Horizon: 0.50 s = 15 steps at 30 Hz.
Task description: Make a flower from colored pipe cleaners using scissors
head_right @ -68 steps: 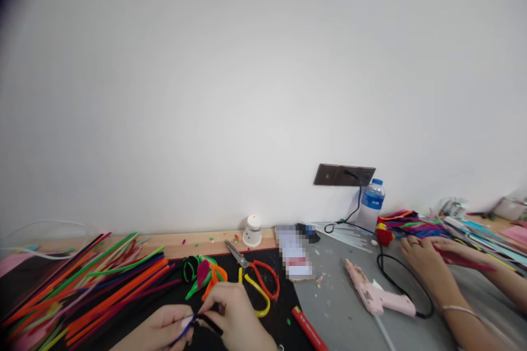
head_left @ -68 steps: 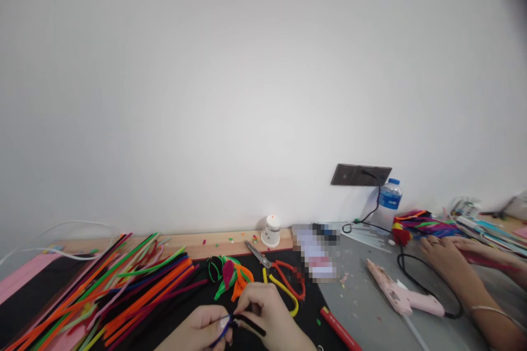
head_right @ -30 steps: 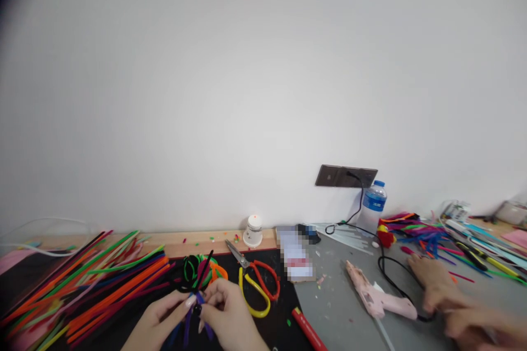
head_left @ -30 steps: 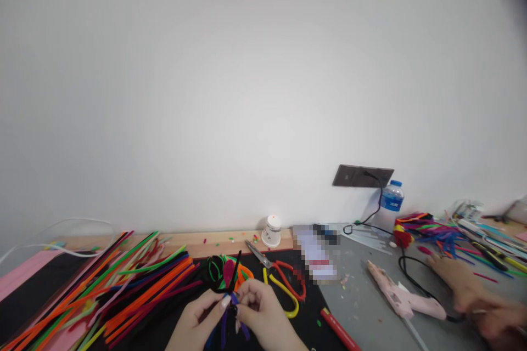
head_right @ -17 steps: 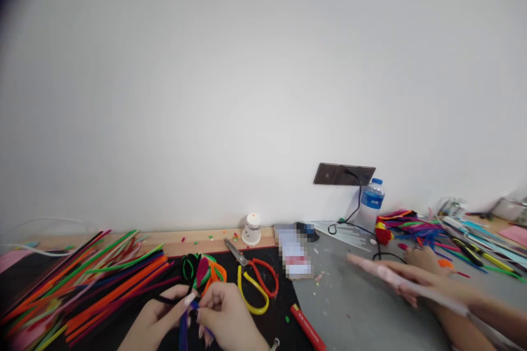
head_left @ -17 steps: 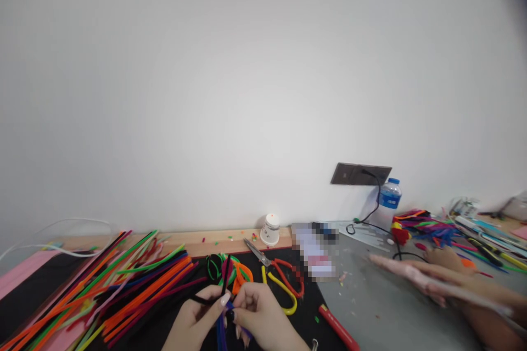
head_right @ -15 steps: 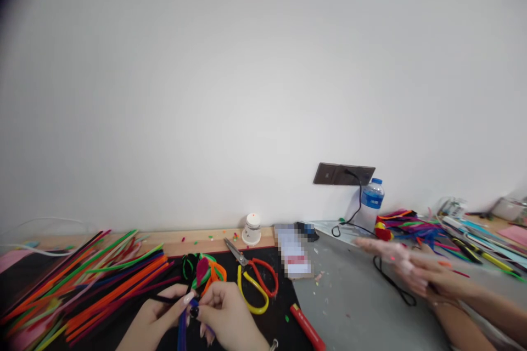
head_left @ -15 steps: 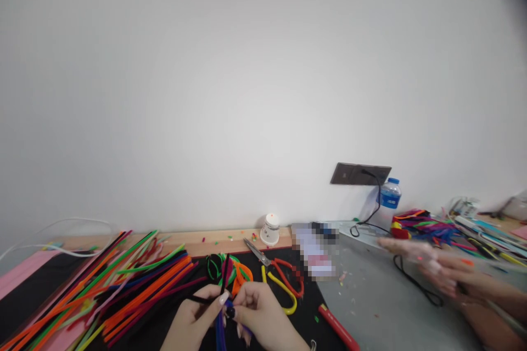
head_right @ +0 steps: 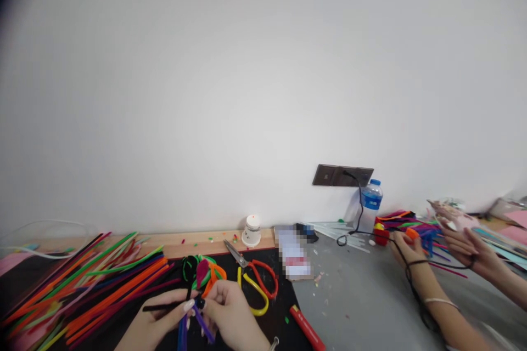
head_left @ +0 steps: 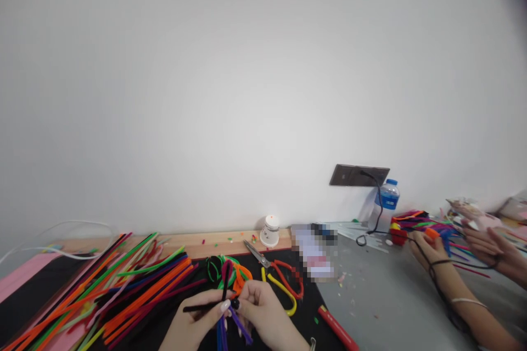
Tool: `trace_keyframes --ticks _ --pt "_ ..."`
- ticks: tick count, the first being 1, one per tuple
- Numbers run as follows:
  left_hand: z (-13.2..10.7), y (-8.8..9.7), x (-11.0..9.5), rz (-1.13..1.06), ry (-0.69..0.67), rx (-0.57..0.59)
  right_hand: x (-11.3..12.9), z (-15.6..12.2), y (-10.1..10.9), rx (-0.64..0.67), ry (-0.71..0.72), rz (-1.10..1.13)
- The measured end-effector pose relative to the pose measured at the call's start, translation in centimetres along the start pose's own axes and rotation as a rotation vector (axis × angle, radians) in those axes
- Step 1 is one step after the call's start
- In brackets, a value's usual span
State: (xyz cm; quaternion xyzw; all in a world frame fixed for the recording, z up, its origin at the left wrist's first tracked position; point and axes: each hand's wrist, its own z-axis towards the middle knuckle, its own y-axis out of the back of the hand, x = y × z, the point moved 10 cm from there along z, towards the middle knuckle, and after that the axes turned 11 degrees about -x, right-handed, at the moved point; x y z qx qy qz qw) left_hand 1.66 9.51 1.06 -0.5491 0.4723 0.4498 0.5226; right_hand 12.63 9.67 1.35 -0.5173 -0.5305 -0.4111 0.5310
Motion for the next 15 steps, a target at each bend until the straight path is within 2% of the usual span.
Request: trace_keyframes --ticks 3,6,10,12,15 --pt "-0.5 -0.4 -0.1 -0.017 0.022 0.051 0.4 0.0 0.4 -0.026 0.007 0.000" --pt "-1.2 -1.9 -1.1 -0.099 0.031 0.162 0.3 0.1 0.5 -0.038 -0.033 0.025" --pt "-2.1 -4.1 -1.6 -0.307 0.201 0.316 -0.2 0.0 0.9 -0.051 -0.097 0.070" --pt "-2.3 -4.1 -1.3 -0.372 0.293 0.295 -0.7 -0.2 1.1 -0.040 -0.165 0.094" --pt "-2.3 -2.8 -0.6 -0.370 0.358 0.159 -0.9 -0.6 0.8 0.024 -0.241 0.152"
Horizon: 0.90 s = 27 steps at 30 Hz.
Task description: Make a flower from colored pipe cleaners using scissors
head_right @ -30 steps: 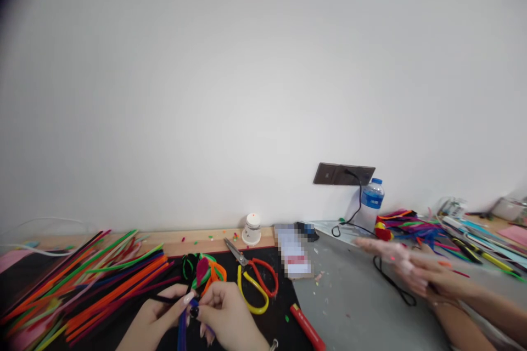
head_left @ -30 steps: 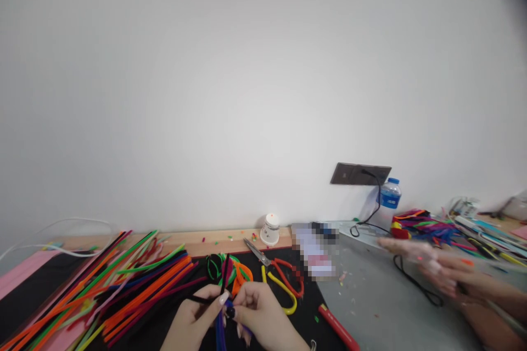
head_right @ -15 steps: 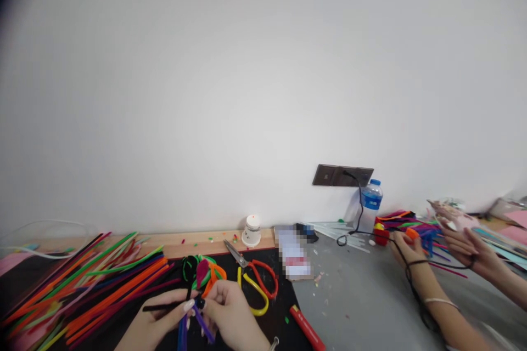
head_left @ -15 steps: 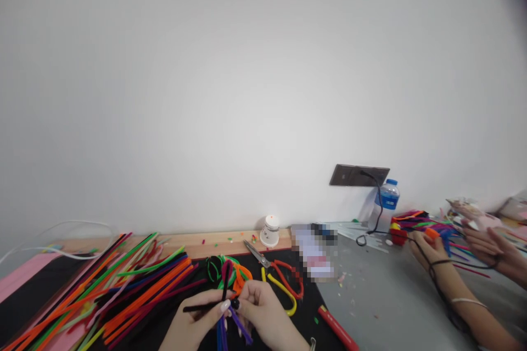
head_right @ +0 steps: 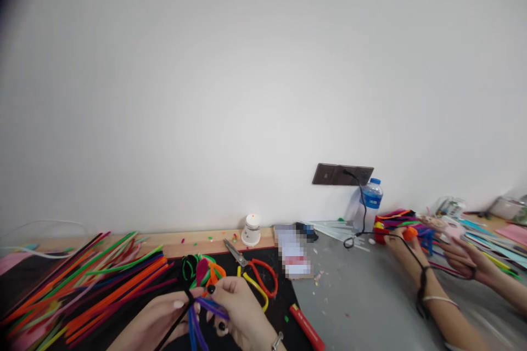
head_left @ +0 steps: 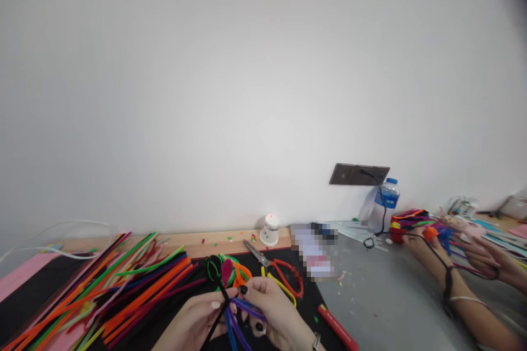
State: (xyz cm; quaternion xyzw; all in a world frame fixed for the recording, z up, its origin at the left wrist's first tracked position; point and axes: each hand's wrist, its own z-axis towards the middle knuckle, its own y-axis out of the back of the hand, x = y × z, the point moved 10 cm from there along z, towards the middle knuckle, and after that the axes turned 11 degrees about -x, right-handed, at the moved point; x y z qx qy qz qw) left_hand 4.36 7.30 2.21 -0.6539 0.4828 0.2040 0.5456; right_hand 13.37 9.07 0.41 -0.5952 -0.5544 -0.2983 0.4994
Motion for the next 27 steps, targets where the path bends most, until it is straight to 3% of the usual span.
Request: trace_keyframes --ticks 5,9,19,27 --pt "-0.3 0.4 -0.1 0.054 -0.018 -0.072 0.7 -0.9 -1.1 0.136 -0.039 0.037" --pt "-0.2 0.3 0.2 0.046 0.012 -0.081 0.7 -0.6 -0.5 0.071 -0.004 0.004" --pt "-0.4 -0.1 1.4 -0.145 0.195 0.069 1.5 0.1 0.9 -0.099 0.130 -0.062" --pt "0.8 0.3 2.1 -0.054 0.095 0.013 1.5 -0.1 0.5 -0.078 0.150 -0.099"
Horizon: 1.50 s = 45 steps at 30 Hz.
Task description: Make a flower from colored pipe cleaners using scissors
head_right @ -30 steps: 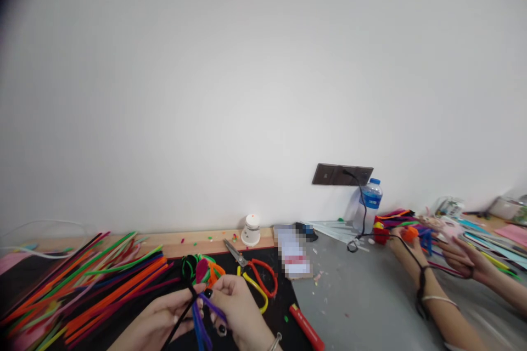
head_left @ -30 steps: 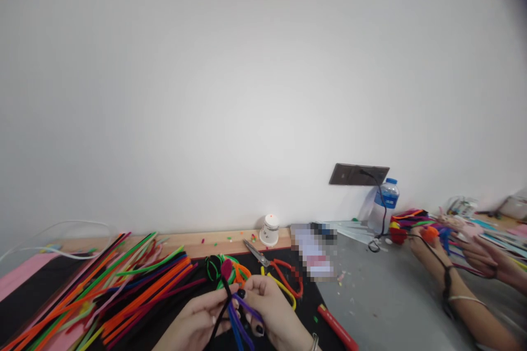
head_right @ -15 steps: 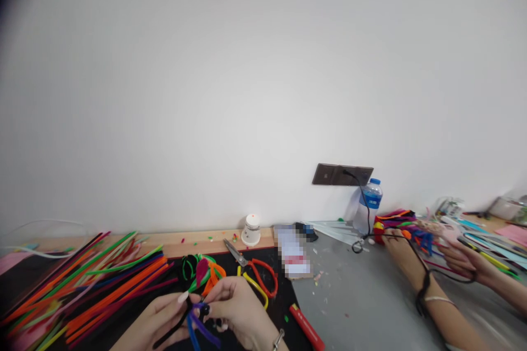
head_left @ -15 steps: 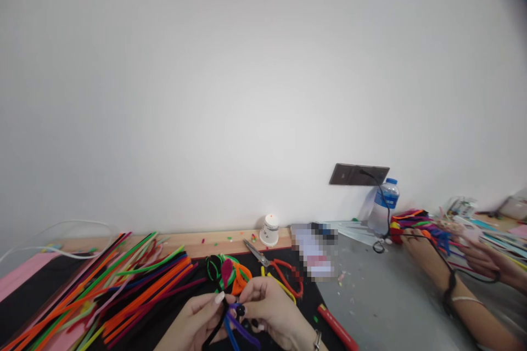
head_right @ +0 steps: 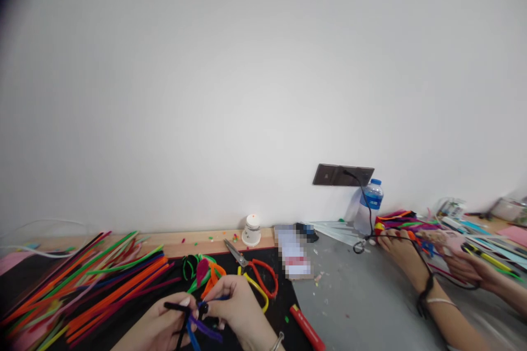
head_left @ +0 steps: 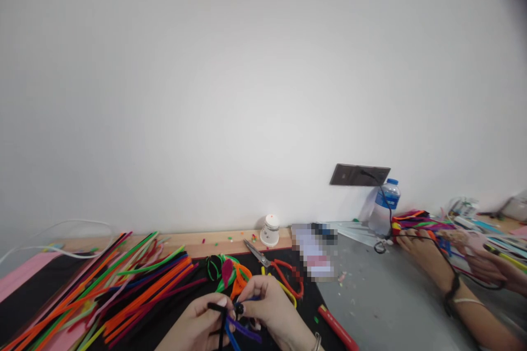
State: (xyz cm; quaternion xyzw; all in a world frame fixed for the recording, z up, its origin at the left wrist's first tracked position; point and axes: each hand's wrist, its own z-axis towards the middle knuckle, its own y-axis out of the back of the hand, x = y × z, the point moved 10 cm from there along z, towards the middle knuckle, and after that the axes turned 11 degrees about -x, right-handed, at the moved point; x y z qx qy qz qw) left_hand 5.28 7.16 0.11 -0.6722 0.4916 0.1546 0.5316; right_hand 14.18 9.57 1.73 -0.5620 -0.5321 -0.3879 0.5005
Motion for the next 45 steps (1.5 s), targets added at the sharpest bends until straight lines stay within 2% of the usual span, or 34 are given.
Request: trace_keyframes --ticks 7,11,16,19,23,27,32,37,40,42,45 --pt "0.8 1.3 0.3 0.122 -0.057 -0.066 0.7 -0.5 -0.5 0.004 0.033 -0.106" --pt "1.9 1.9 0.0 0.183 -0.177 -0.047 1.2 -0.6 -0.1 -0.053 0.088 -0.151" --pt "2.2 1.5 0.6 0.522 -0.225 0.013 2.1 -0.7 0.1 -0.081 0.176 -0.151" --pt "1.2 0.6 -0.9 0.690 -0.374 0.005 2.2 -0.5 -0.1 -0.061 0.203 -0.129" --pt "0.2 0.8 -3.2 0.768 -0.533 -0.110 1.5 0.0 -0.5 -0.011 0.167 -0.047" --pt "0.5 1.9 -3.6 0.751 -0.547 -0.173 0.7 0.0 -0.8 0.028 0.133 -0.170" --pt "1.0 2.0 -3.2 0.757 -0.515 -0.159 2.2 0.1 0.8 -0.115 0.304 -0.336" --pt "0.8 2.2 -3.7 0.708 -0.514 -0.187 1.4 -0.1 -0.4 0.048 0.271 -0.353" --pt "0.6 2.3 -3.9 0.705 -0.513 -0.206 1.8 -0.7 -1.2 0.095 0.302 -0.375" --pt "0.5 2.2 -4.0 0.709 -0.516 -0.212 2.0 -1.0 -1.5 0.103 0.314 -0.386" --pt "0.4 1.9 -4.2 0.710 -0.529 -0.214 2.3 -0.8 -0.9 0.022 0.346 -0.438"
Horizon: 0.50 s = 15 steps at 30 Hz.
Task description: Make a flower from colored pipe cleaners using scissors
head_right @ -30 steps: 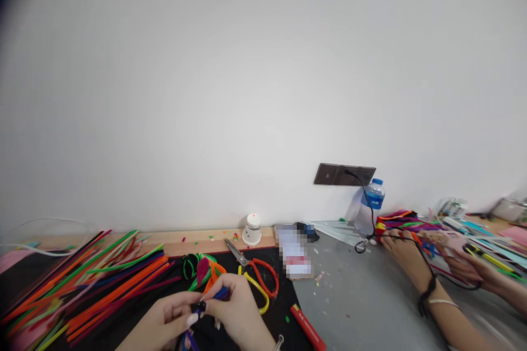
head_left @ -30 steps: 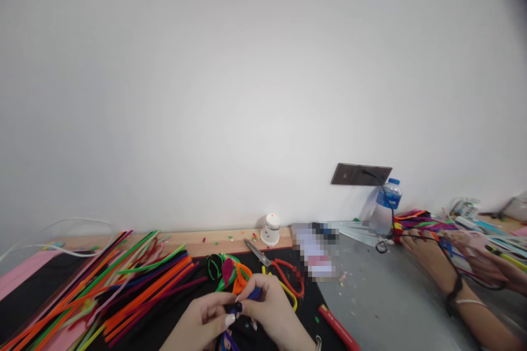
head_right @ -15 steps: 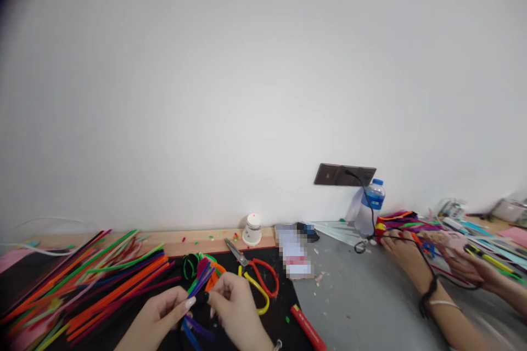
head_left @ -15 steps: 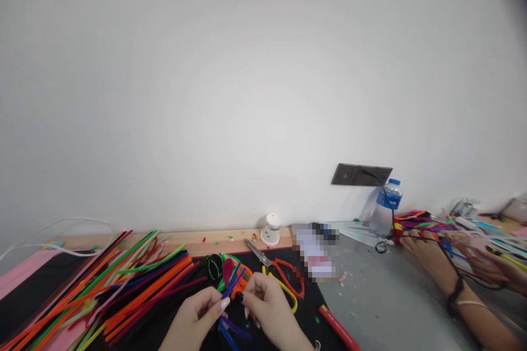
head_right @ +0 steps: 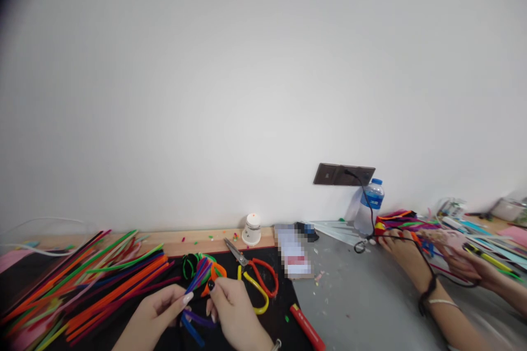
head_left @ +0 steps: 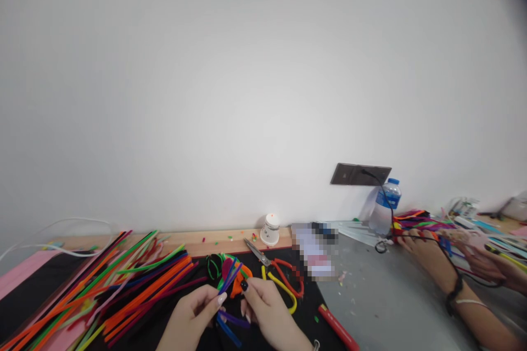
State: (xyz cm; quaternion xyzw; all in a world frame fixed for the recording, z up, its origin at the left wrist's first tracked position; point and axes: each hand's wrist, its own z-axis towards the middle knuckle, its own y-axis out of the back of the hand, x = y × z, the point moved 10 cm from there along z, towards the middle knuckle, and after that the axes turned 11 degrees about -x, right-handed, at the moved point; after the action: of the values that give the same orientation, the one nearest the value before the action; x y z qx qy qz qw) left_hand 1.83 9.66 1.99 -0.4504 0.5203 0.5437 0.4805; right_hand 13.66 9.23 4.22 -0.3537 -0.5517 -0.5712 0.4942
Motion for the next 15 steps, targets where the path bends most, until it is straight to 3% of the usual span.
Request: trace_keyframes --ticks 7,12,15 --pt "-0.5 -1.3 0.3 0.079 -0.012 0.111 -0.1 0.5 1.5 -0.157 0.055 -0.159" --pt "-0.5 -1.6 -0.4 0.094 -0.027 0.130 -0.1 0.4 1.6 -0.189 0.061 -0.153" --pt "-0.4 -1.5 -0.6 0.077 -0.031 0.121 -0.5 0.6 1.3 -0.130 0.004 -0.077"
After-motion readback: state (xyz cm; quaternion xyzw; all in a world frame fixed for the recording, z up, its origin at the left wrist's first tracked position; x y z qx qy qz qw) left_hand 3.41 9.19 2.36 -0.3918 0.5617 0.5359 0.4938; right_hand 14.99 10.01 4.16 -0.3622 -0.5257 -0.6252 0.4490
